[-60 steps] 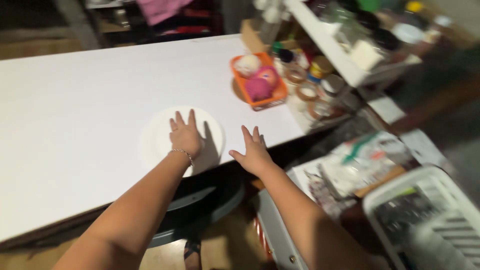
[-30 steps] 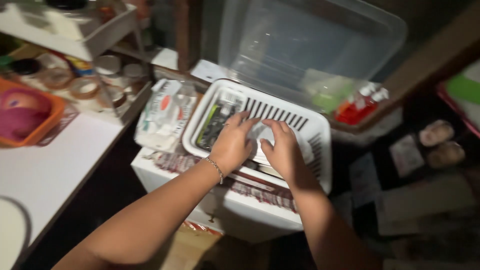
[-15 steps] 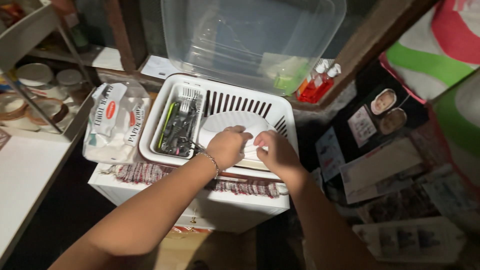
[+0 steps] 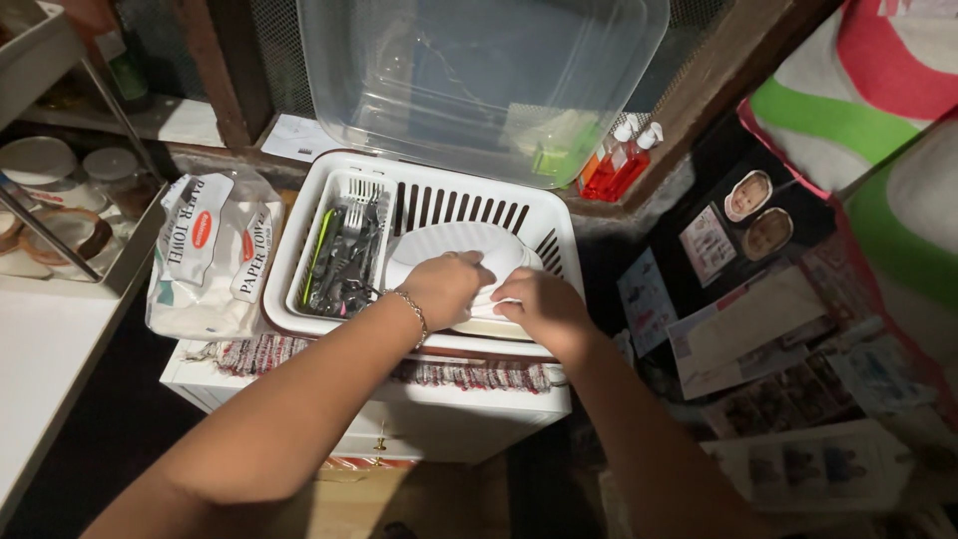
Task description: The recorder is setting a dining table by placing plates and cutlery in organized positions.
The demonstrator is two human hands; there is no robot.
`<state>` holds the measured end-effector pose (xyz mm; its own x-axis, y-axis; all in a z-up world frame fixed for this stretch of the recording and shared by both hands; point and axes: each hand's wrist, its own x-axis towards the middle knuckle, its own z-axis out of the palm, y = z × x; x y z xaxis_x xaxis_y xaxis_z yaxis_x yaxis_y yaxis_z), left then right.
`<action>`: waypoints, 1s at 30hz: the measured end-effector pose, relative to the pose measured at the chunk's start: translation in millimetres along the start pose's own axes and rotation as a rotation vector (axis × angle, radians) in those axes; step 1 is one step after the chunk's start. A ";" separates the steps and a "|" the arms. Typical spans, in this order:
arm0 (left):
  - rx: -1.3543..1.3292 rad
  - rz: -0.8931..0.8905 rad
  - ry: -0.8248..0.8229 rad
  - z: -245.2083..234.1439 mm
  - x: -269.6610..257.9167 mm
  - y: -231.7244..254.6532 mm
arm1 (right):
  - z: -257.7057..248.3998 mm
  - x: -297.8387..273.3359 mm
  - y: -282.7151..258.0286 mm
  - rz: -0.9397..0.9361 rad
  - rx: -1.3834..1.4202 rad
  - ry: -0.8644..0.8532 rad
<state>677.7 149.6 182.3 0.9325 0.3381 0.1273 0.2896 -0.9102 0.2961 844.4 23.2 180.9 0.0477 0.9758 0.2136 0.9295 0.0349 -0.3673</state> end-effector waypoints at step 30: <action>0.048 0.159 0.041 -16.3 4.8 -4.2 | 2.4 1.8 -18.6 -0.144 -0.210 0.321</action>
<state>677.4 158.9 197.1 0.9579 0.1978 0.2080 0.1502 -0.9630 0.2238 826.4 24.8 186.0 -0.0071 0.8458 0.5334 0.9879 0.0885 -0.1272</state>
